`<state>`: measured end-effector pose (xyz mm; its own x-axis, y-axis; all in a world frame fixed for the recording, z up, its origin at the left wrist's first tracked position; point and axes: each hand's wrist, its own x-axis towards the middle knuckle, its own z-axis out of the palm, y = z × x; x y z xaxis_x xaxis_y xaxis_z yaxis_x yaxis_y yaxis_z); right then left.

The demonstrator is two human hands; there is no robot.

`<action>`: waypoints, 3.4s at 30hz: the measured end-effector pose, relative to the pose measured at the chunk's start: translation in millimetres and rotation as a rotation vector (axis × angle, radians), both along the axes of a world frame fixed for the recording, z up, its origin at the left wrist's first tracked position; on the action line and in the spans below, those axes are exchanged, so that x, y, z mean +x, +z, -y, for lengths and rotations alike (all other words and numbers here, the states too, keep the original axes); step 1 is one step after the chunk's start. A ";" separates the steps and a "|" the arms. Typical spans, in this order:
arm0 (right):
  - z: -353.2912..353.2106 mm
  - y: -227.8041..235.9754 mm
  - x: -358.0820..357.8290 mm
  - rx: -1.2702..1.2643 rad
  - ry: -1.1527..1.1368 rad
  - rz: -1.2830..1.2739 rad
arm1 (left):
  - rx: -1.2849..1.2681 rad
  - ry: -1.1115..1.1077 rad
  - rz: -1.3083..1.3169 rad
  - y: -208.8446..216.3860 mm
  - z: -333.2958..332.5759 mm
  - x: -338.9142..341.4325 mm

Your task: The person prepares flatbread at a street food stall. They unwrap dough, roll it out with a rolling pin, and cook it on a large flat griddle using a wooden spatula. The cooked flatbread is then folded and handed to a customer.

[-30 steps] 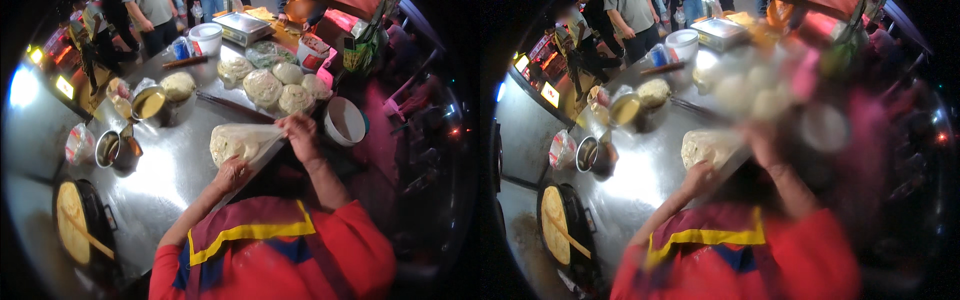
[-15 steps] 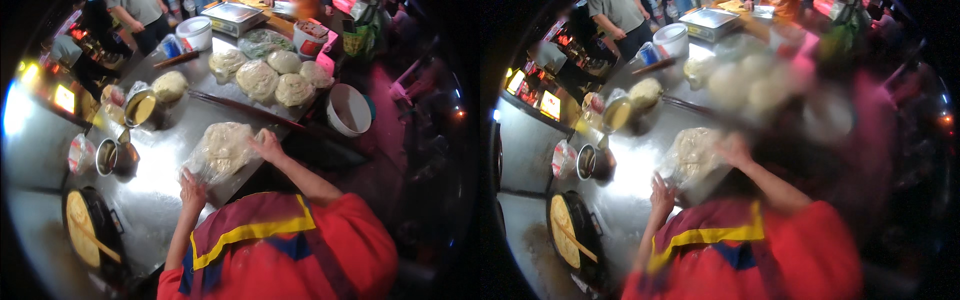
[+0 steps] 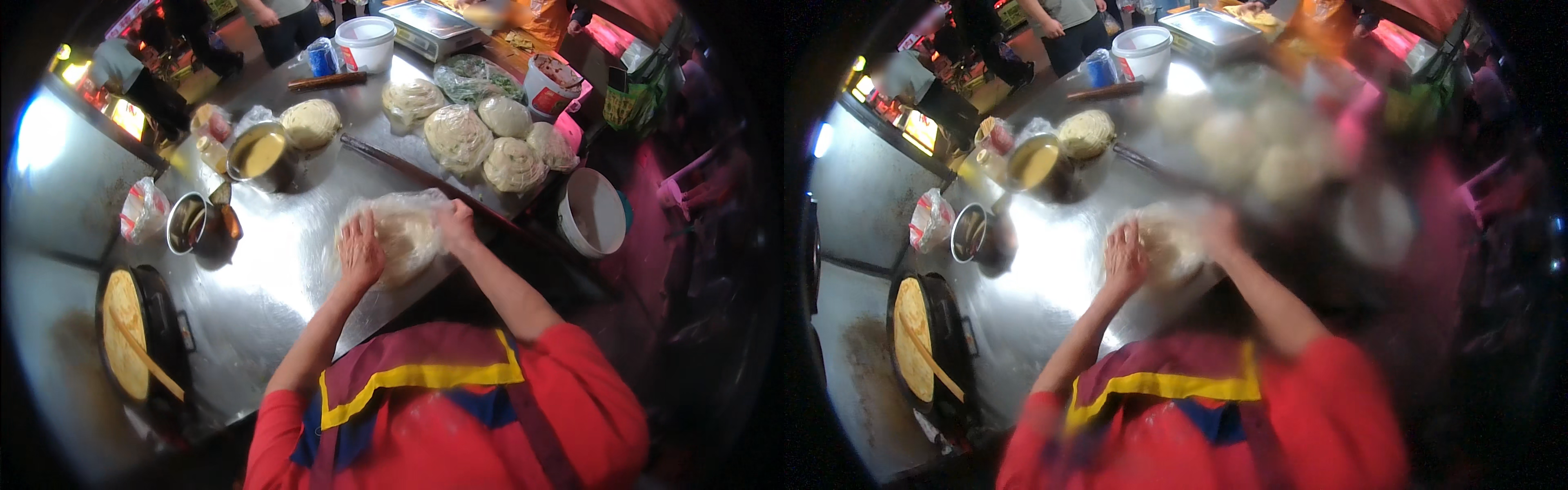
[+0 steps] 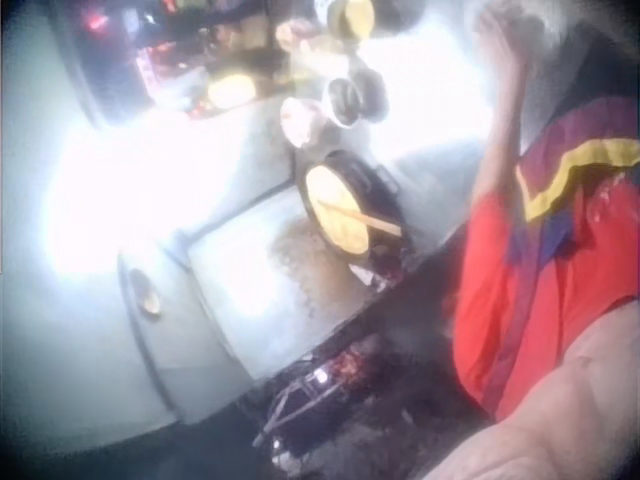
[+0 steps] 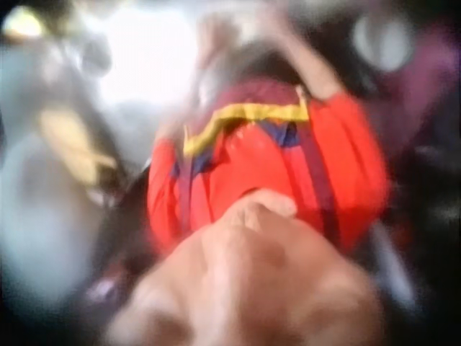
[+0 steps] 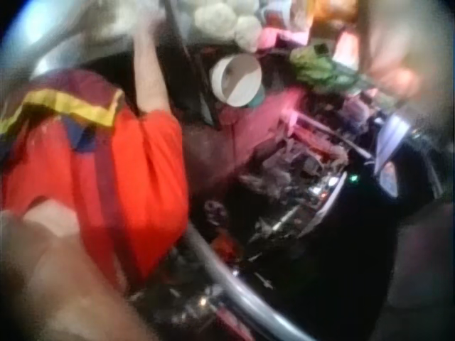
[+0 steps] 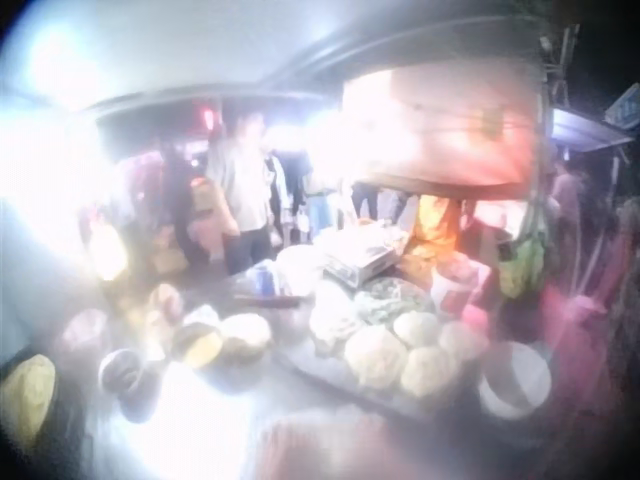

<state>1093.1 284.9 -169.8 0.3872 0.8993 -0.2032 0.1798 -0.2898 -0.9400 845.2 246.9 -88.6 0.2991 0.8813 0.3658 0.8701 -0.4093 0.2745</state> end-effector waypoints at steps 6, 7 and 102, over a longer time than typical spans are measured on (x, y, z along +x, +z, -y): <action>-34.5 -123.5 46.9 0.455 0.088 -0.120 | -0.320 0.014 0.099 -1.8 -31.0 -21.3; -24.8 -91.9 26.0 0.381 0.118 -0.238 | -0.359 0.133 0.056 9.9 -16.1 -26.4; 13.1 31.4 308.1 0.223 -0.218 1.074 | -0.192 0.809 0.956 -34.3 187.9 -173.8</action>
